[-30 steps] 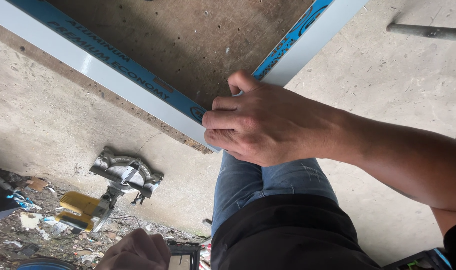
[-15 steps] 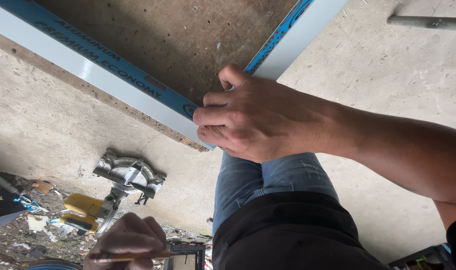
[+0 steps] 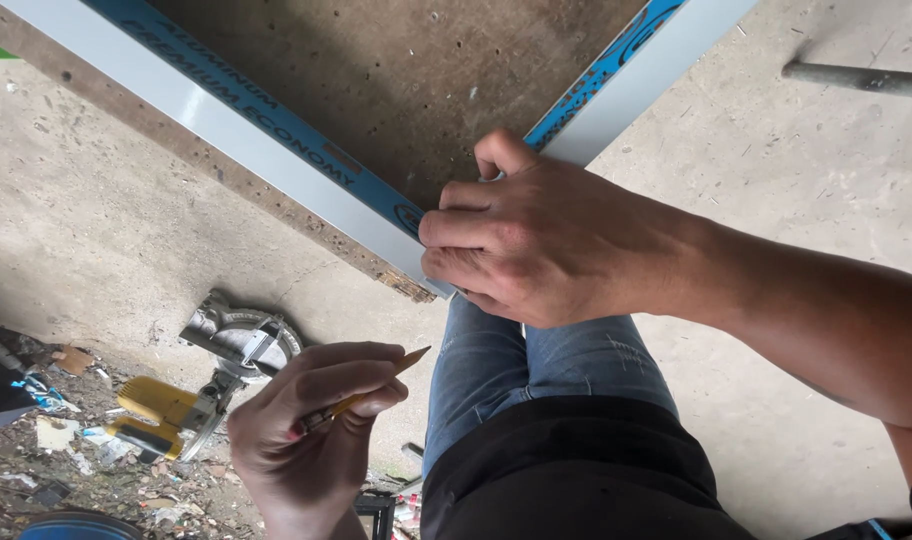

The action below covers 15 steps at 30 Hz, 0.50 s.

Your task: The person uses a power drill to create holes in small metal pieces held by pliers. They then position these pieces onto the corners of a rectangular aluminum frame and secure them using a manual rivet gun.

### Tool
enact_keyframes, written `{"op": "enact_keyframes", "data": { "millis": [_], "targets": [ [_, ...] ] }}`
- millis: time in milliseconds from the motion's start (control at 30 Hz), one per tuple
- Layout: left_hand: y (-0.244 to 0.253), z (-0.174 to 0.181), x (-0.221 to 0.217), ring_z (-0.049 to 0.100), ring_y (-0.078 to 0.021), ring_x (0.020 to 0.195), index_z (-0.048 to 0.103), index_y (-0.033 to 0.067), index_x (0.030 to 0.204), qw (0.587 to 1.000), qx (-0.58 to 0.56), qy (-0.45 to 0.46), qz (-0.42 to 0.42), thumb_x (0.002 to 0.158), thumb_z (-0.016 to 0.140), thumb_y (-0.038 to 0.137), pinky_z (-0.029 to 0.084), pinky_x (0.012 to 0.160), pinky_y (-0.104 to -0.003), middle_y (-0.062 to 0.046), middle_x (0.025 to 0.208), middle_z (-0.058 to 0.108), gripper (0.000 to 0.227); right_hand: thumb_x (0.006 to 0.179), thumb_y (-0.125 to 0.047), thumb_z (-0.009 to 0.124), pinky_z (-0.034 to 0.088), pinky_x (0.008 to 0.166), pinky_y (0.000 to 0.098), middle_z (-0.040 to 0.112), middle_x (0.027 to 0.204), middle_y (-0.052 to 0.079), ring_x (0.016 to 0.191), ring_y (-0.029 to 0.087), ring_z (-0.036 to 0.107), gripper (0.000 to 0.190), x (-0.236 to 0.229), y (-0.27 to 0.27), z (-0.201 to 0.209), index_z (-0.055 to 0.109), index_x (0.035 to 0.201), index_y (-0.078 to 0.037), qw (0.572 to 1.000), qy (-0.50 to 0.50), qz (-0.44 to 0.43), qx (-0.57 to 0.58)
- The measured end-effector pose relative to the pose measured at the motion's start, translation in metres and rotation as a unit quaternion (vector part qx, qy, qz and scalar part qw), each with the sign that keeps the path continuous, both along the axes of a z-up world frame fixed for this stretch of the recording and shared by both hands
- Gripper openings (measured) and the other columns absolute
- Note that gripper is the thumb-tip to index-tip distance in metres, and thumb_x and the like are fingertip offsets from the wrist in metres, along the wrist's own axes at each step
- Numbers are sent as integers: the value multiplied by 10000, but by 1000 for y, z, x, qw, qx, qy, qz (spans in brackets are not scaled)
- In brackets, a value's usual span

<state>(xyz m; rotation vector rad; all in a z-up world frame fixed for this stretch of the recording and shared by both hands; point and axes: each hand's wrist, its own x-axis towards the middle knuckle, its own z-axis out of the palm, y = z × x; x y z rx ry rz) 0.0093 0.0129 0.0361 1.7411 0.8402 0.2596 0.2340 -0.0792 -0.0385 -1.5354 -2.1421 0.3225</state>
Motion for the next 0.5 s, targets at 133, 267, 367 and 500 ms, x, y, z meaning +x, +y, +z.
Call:
{"op": "enact_keyframes", "data": {
  "millis": [133, 267, 367, 500],
  "targets": [
    [0, -4, 0, 774, -193, 773, 692, 84, 853, 1000, 9, 15, 12, 883, 709, 151, 609, 736, -243, -140, 878, 767, 76, 935, -65, 655, 372, 749, 382, 551, 871, -20, 741, 188, 524, 126, 0, 1, 0, 651, 833, -141, 1000, 3, -1, 0],
    [-2, -10, -5, 807, -213, 821, 697, 78, 889, 999, -8, 22, 22, 898, 705, 113, 649, 747, -250, -135, 892, 770, 37, 953, -70, 620, 375, 747, 387, 546, 870, -18, 735, 193, 526, 148, 0, 2, 0, 640, 829, -148, 1000, 3, 0, -9],
    [-1, -7, 1, 814, -194, 841, 720, 85, 901, 999, -18, 27, -1, 903, 697, 74, 653, 741, -231, -124, 915, 789, 25, 980, -86, 603, 369, 753, 386, 545, 879, -12, 744, 192, 520, 163, 1, 3, 4, 635, 833, -147, 1000, -12, 7, -11],
    [-1, -5, 3, 816, -199, 872, 722, 85, 897, 999, -32, 30, 1, 905, 702, 80, 664, 757, -229, -120, 925, 786, 22, 970, -92, 605, 367, 752, 392, 526, 854, -17, 751, 197, 519, 137, 1, 3, 3, 620, 847, -150, 1000, -7, 11, -16]
  ]
}}
